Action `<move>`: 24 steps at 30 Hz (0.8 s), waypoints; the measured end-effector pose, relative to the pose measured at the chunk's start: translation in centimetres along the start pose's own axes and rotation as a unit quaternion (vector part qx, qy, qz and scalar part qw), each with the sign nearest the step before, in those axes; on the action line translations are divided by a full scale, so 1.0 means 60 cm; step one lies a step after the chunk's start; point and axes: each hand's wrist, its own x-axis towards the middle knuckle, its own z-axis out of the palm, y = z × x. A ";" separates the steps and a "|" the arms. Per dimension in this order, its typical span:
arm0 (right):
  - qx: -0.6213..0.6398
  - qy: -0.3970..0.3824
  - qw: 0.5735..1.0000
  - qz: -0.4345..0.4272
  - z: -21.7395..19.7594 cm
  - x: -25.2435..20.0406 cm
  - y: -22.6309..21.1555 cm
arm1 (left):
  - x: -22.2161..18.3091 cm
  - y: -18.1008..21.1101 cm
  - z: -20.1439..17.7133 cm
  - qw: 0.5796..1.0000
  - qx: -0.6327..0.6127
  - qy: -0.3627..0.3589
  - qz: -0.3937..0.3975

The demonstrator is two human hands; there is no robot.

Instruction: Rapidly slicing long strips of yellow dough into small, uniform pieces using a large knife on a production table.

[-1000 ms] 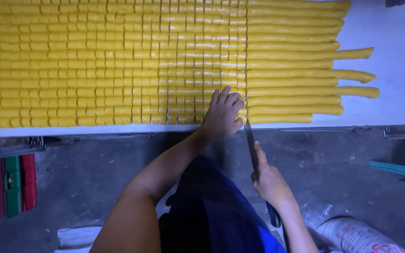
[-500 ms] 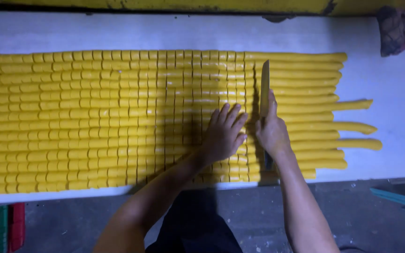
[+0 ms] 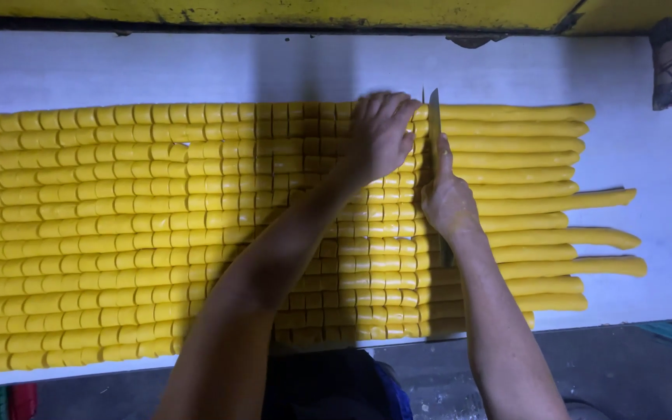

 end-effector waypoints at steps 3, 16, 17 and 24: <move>-0.009 -0.018 1.000 0.012 0.000 0.004 -0.005 | 0.025 -0.009 0.056 0.992 -0.031 -0.108 -0.058; -0.009 -0.072 0.997 -0.031 -0.074 0.036 -0.058 | 0.032 -0.002 0.062 0.990 0.001 -0.126 -0.069; -0.007 -0.110 0.994 -0.010 -0.080 -0.002 -0.063 | 0.032 -0.001 0.055 0.994 -0.003 -0.100 -0.047; -0.033 -0.177 0.981 0.070 -0.031 -0.117 -0.004 | 0.027 0.003 0.048 0.990 -0.026 -0.131 -0.042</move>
